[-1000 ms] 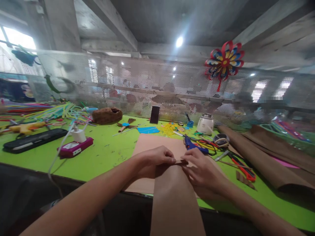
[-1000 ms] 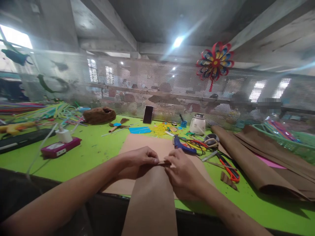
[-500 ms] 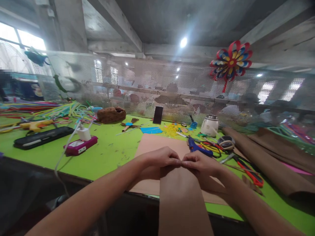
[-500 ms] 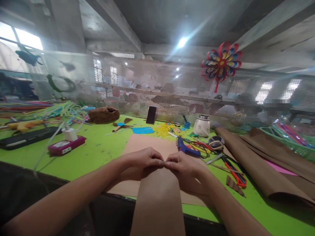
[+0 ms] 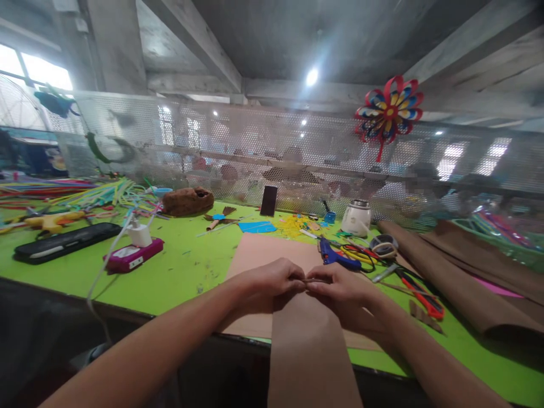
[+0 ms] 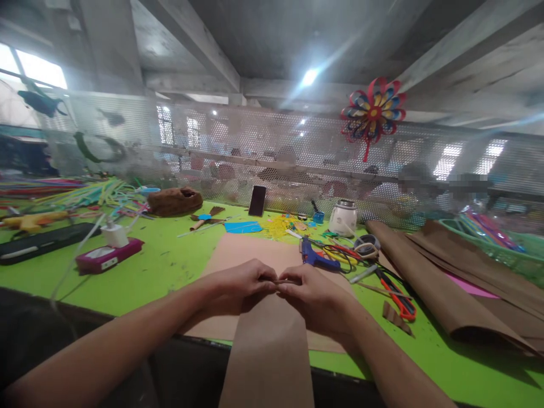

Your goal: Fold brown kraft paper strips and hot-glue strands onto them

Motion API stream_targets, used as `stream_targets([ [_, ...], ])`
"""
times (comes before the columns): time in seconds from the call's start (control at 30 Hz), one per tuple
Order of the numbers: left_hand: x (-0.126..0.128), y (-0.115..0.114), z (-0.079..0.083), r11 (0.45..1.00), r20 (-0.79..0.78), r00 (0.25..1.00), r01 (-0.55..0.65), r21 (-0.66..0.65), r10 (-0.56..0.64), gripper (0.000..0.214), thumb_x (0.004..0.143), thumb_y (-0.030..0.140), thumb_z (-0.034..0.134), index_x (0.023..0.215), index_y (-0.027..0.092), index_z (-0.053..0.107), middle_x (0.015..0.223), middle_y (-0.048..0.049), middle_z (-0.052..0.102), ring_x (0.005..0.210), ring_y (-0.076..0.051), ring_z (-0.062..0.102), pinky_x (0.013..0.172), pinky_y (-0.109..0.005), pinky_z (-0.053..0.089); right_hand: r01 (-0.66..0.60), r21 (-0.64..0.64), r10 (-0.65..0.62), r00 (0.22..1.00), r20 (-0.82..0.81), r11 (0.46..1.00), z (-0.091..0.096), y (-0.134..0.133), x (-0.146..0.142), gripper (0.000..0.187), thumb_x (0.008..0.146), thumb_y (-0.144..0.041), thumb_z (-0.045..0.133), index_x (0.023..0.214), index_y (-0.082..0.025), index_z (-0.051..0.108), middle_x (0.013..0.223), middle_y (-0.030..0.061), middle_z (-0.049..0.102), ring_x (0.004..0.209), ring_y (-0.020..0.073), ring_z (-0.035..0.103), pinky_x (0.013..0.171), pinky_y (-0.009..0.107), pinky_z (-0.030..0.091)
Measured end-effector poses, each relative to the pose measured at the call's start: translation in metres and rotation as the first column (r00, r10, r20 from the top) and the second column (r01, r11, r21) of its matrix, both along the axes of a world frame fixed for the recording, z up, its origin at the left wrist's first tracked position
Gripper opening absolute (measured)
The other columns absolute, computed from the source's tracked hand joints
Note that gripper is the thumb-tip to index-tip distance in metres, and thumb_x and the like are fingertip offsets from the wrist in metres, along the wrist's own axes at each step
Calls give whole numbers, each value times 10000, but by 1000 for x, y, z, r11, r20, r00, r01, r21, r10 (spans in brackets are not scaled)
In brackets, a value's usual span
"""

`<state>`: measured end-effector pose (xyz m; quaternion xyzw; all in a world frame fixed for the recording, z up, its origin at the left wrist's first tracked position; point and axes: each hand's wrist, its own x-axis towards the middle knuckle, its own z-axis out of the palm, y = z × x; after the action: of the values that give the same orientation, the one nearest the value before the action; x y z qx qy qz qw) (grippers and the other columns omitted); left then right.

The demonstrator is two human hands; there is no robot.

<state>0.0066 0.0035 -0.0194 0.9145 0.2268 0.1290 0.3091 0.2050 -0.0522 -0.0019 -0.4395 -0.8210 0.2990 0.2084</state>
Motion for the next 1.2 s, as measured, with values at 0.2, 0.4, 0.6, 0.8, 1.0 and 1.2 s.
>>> stream_targets([
  [0.2, -2, -4, 5, 997, -50, 999, -18, 74, 22, 276, 844, 344, 446, 881, 133, 620, 766, -22, 619, 653, -111, 479, 584, -203, 349, 89, -41, -94, 987, -132, 995, -14, -6, -8, 323, 821, -438, 503, 702, -145, 570, 609, -17, 486, 542, 93, 383, 452, 196, 295],
  [0.4, -2, -9, 12, 998, -53, 998, -29, 57, 32, 265, 846, 336, 433, 844, 131, 601, 733, -6, 587, 629, -100, 449, 568, -200, 337, 45, -67, -55, 988, -147, 997, -16, -6, -8, 353, 834, -463, 487, 680, -151, 551, 601, -21, 464, 533, 91, 385, 469, 201, 308],
  [0.6, -3, -9, 14, 997, -49, 996, -81, -18, 80, 292, 826, 372, 448, 838, 127, 606, 698, 7, 559, 618, -99, 436, 550, -199, 322, 1, 75, -3, 1000, 20, 997, -10, 3, 1, 346, 865, -433, 435, 734, -149, 582, 681, 6, 547, 618, 118, 460, 547, 206, 364],
  [0.8, -9, -4, 13, 995, -45, 994, -96, -8, 95, 326, 833, 388, 427, 845, 131, 628, 729, -3, 588, 637, -108, 447, 567, -203, 326, 4, 98, -9, 999, 51, 995, -13, 10, 12, 332, 878, -395, 418, 690, -157, 553, 684, 8, 556, 616, 118, 476, 547, 203, 364],
  [1.0, -7, 13, 8, 1000, -39, 999, -3, 18, 3, 285, 826, 361, 463, 852, 133, 633, 710, -1, 572, 634, -100, 450, 598, -195, 344, -32, 116, 27, 999, 45, 993, -13, 16, 18, 364, 879, -429, 408, 652, -161, 503, 635, -17, 484, 595, 109, 434, 545, 209, 338],
  [1.2, -9, 21, 4, 994, 2, 1000, -17, -112, 17, 301, 818, 388, 488, 798, 118, 618, 641, 16, 514, 590, -90, 413, 553, -194, 319, -41, 169, 30, 997, 68, 985, -14, 19, 25, 408, 891, -452, 367, 610, -169, 455, 567, -33, 435, 532, 95, 383, 514, 208, 305],
])
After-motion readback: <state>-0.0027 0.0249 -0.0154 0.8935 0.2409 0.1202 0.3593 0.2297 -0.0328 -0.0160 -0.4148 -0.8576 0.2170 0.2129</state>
